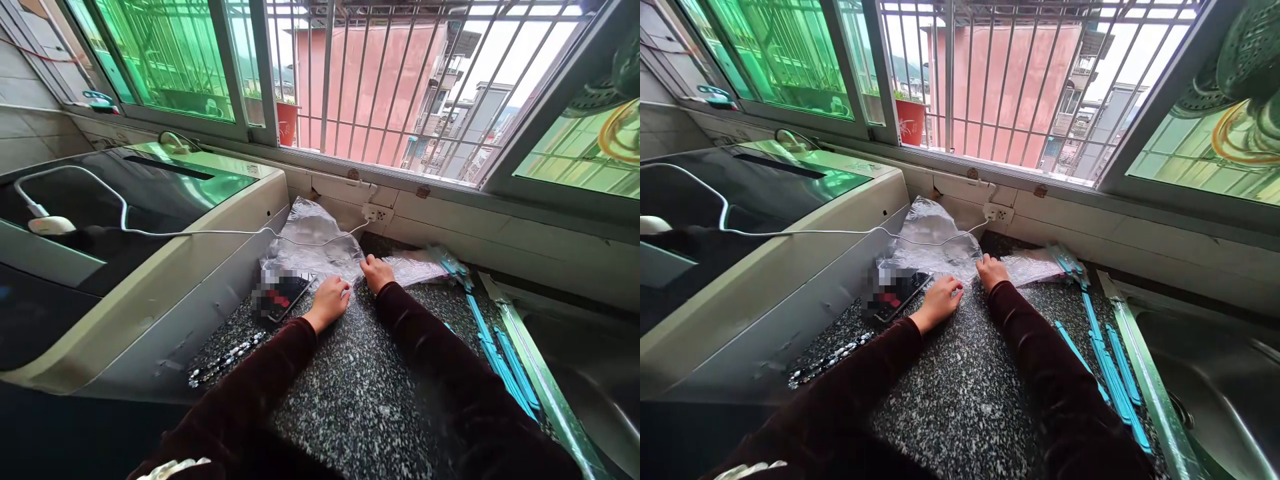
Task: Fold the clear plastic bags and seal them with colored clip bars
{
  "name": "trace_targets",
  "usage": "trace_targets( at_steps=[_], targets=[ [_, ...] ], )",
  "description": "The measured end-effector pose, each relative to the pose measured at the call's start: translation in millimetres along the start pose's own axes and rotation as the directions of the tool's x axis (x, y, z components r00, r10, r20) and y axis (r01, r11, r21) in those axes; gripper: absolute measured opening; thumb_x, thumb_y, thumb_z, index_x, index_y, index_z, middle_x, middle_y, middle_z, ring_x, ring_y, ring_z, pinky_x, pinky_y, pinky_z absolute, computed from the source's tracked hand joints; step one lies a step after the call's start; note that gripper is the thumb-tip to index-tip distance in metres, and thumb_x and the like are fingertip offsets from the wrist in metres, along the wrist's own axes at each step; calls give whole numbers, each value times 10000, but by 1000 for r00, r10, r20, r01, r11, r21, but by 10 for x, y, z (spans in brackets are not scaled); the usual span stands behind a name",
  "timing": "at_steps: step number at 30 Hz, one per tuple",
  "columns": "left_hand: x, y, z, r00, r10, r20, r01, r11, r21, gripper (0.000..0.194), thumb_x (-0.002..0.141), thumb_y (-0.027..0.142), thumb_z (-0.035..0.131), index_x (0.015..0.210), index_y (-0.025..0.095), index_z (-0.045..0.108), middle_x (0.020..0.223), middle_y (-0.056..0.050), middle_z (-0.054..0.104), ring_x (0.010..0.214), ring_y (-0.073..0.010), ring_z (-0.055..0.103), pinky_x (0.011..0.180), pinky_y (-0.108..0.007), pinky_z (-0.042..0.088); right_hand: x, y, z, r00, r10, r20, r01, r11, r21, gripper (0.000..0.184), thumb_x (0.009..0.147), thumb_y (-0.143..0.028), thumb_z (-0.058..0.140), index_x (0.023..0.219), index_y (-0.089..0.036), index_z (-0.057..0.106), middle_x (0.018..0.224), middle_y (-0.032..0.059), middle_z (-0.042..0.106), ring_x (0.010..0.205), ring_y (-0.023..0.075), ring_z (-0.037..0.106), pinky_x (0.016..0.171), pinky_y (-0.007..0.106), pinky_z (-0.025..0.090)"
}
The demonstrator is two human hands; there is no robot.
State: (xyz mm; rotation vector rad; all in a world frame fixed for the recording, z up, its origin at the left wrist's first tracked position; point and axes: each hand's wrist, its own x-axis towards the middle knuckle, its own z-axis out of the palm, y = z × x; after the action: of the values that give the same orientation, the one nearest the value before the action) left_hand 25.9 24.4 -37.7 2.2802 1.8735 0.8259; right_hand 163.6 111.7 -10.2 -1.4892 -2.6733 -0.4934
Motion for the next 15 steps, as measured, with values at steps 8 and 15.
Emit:
trace_targets(
  at_steps=[8, 15],
  targets=[
    [16, -98, -119, 960, 206, -191, -156, 955, 251, 265, 798, 233, 546, 1048, 167, 603, 914, -93, 597, 896, -231, 529, 771, -344, 417, -282, 285, -127, 990, -14, -141, 4, 997, -77, 290, 857, -150, 364, 799, -138, 647, 816, 102, 582, 673, 145, 475, 556, 268, 241],
    [-126, 76, -185, 858, 448, -250, -333, 858, 392, 200, 841, 171, 464, 950, 192, 632, 823, -74, 604, 845, -206, 524, 770, -337, 373, -1110, 592, -294, 946, -45, -322, 24, 997, -69, 259, 834, -193, 427, 684, -165, 636, 696, 41, 583, 611, 115, 472, 565, 236, 282]
  ],
)
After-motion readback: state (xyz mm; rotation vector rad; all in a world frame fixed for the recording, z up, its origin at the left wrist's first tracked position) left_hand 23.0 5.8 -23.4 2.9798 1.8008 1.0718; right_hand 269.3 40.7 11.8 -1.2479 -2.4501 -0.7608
